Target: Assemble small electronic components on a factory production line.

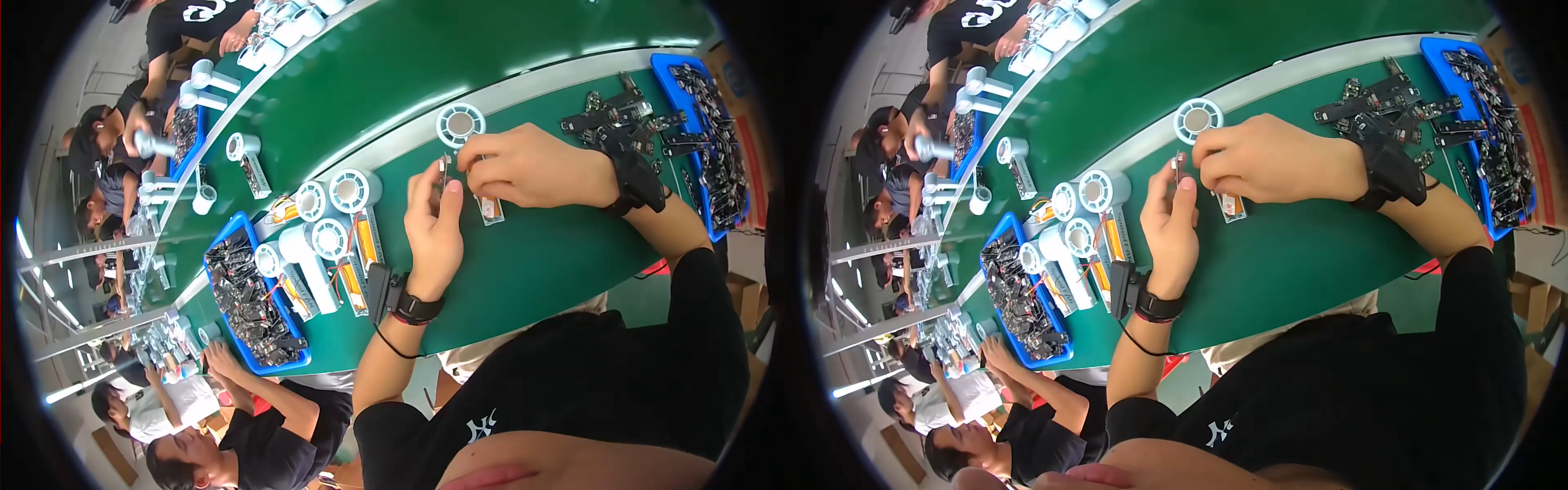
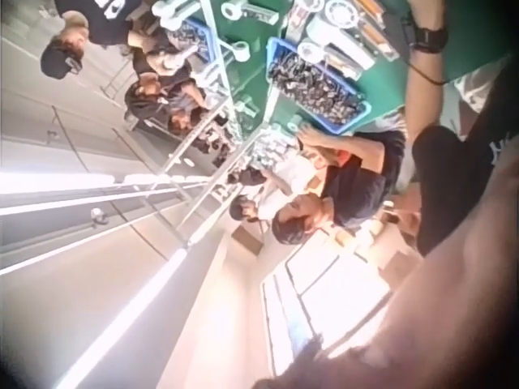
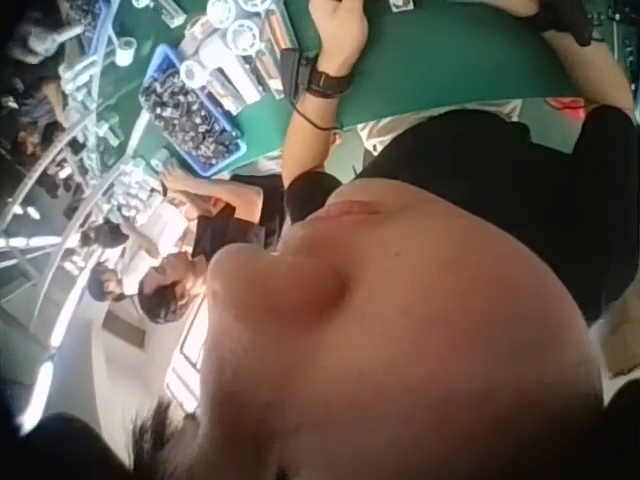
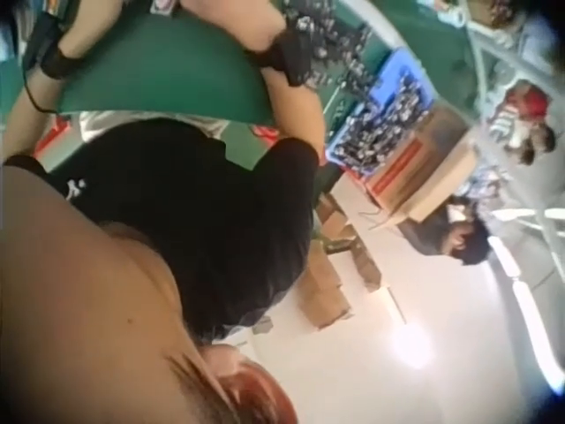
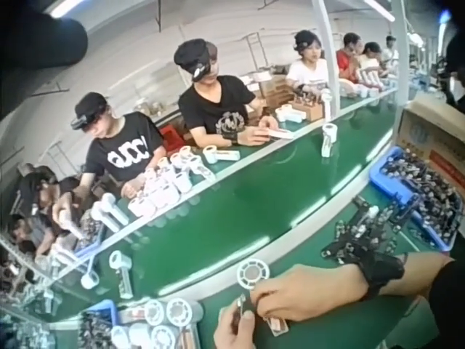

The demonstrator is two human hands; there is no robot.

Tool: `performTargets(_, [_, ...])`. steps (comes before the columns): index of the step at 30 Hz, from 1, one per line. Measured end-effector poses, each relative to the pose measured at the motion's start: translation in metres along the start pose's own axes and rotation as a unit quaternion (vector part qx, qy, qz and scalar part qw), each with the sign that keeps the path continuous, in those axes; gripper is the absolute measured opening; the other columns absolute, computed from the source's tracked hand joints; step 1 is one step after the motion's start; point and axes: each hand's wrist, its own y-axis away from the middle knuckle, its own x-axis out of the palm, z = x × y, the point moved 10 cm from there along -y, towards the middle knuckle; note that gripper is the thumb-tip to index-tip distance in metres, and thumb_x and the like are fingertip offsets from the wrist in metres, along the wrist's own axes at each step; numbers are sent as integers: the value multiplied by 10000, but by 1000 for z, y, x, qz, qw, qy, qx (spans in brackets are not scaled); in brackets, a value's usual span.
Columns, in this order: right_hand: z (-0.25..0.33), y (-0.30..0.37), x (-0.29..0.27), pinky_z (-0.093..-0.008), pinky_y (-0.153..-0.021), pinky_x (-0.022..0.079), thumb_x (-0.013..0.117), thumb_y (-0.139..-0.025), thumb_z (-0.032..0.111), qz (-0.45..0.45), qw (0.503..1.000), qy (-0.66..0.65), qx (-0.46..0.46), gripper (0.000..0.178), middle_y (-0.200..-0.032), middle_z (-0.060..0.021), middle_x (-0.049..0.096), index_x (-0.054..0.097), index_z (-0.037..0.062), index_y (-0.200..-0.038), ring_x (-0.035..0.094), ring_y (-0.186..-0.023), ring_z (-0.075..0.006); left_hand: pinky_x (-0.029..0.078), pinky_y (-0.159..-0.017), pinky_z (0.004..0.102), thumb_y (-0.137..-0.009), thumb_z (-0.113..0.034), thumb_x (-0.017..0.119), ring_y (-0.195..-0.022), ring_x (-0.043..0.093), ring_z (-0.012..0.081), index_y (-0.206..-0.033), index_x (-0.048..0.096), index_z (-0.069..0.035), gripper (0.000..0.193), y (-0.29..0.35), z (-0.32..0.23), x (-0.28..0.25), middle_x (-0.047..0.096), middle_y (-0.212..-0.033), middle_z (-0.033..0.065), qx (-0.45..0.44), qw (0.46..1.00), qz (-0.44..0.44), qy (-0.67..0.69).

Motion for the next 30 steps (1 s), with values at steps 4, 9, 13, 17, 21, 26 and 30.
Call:
performTargets(4, [1,0,-5,-359,-606,530,741,-850,131,-16,1000,-11,-15,118,-952,-28,595,656,74,-909,645,-735,-241,428,-774,217,-1004,-143,651,-909,487,88,-1304,613,9,338,2,12,6,497,-1050,21,-48,997,30,59])
performTargets(9, [-7,4,-4,-363,-600,522,733,-874,158,-38,997,61,-30,140,-913,-47,592,654,62,-940,634,-726,-251,414,-823,220,-1026,-150,617,-921,492,85,-1292,608,34,323,-3,9,4,517,-1034,7,-12,998,23,56])
performTargets(13, [-17,1,-9,-354,-593,520,712,-917,187,-121,993,14,1,135,-913,-59,588,657,68,-947,631,-727,-257,405,-626,221,-1065,-176,556,-738,463,58,-1317,603,28,327,-2,13,4,513,-1018,1,-31,993,45,106])
performTargets(17, [-16,7,-12,-342,-577,514,705,-929,194,-161,986,27,10,129,-906,-54,584,660,74,-945,626,-711,-247,372,-547,222,-1081,-217,537,-657,440,53,-1327,597,38,359,-4,16,14,520,-989,3,-26,985,96,140])
performTargets(21, [-13,11,-14,-331,-548,500,713,-920,185,-181,983,43,4,118,-888,-38,577,665,80,-942,614,-671,-224,379,-534,221,-1086,-256,533,-621,447,67,-1323,593,49,391,-2,17,20,527,-924,7,-62,982,101,150])
performTargets(26, [-3,16,-16,-311,-509,477,728,-894,163,-207,969,132,-38,104,-854,-7,566,669,85,-927,592,-618,-184,383,-498,223,-1086,-255,533,-583,456,66,-1328,592,44,389,0,20,22,553,-872,14,-98,979,119,131])
performTargets(30, [2,16,-16,-304,-500,470,740,-874,154,-219,961,163,-50,103,-841,4,562,670,87,-910,578,-602,-160,389,-467,232,-1085,-257,532,-567,471,62,-1322,597,36,383,2,21,20,590,-861,24,-122,977,97,145])
